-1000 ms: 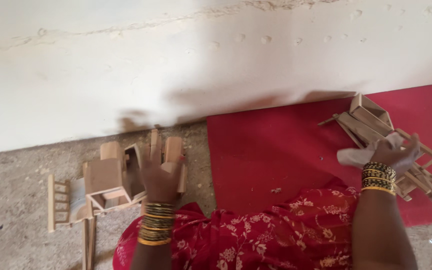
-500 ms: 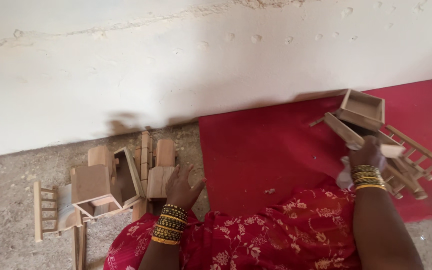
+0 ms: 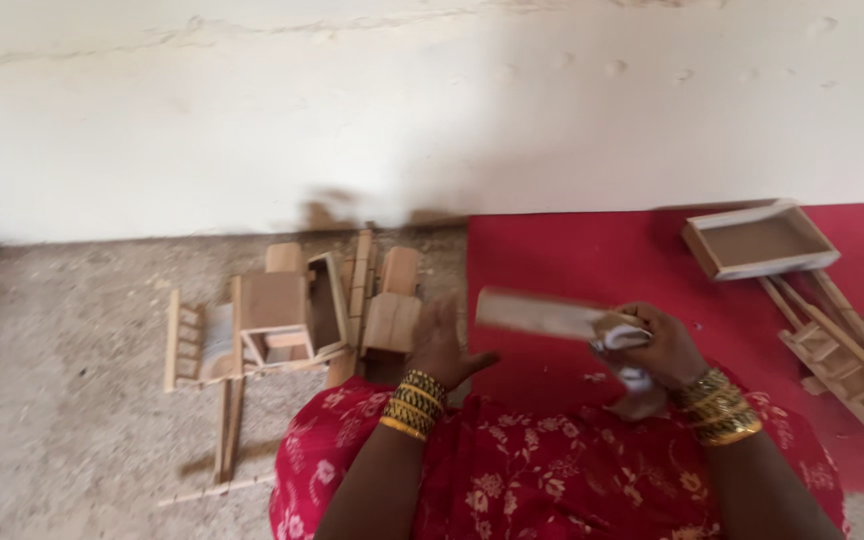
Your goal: The person sits on the floor and wipes small wooden toy furniture pieces one at a time with a cloth, turning each piece to clean its surfaces and setting it aside on the mat.
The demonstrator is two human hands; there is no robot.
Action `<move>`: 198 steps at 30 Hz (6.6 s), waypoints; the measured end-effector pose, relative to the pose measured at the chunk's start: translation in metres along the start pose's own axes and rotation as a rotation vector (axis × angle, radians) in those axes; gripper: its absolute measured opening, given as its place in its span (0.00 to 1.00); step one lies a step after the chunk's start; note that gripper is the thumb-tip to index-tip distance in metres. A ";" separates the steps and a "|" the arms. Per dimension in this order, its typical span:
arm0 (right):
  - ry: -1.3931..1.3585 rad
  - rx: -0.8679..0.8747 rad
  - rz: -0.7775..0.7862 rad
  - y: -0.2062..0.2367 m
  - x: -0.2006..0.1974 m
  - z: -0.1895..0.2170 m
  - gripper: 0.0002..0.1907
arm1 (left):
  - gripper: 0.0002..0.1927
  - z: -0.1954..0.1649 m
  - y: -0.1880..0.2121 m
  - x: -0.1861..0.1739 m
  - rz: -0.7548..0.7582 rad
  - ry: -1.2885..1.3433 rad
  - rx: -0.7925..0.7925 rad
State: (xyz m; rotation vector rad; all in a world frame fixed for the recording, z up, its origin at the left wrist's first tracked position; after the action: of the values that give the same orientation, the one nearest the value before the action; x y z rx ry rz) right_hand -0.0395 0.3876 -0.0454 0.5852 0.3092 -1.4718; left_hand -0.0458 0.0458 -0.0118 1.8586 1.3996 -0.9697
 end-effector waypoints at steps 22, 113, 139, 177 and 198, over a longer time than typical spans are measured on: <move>-0.220 -0.332 -0.407 0.055 0.075 0.076 0.16 | 0.24 -0.045 0.032 0.023 -0.269 0.261 0.276; 0.613 0.144 0.127 0.091 0.106 0.074 0.21 | 0.33 -0.018 0.014 0.081 0.160 1.269 0.138; 0.558 -0.426 -0.661 0.088 0.033 0.043 0.13 | 0.26 0.038 -0.018 0.051 -0.117 1.430 -0.037; -0.541 0.025 -0.437 0.062 -0.013 -0.023 0.10 | 0.46 0.136 0.005 -0.109 -1.051 0.659 -0.238; 0.445 0.344 -0.570 -0.050 -0.130 -0.056 0.35 | 0.38 0.037 0.008 -0.077 -0.984 0.139 0.030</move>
State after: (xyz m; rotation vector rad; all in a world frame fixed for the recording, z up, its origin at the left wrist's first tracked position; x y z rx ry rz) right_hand -0.0924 0.5276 -0.0307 1.1778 0.6109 -1.9525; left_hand -0.0580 -0.0262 0.0326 1.2064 2.4698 -1.3001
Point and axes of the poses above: each hand's wrist, its own y-axis away from the middle knuckle, its own x-axis out of the palm, z = x × y, the point moved 9 cm from there along -y, towards the middle knuckle, and after that the axes turned 6 degrees about x, right-handed, at the moved point
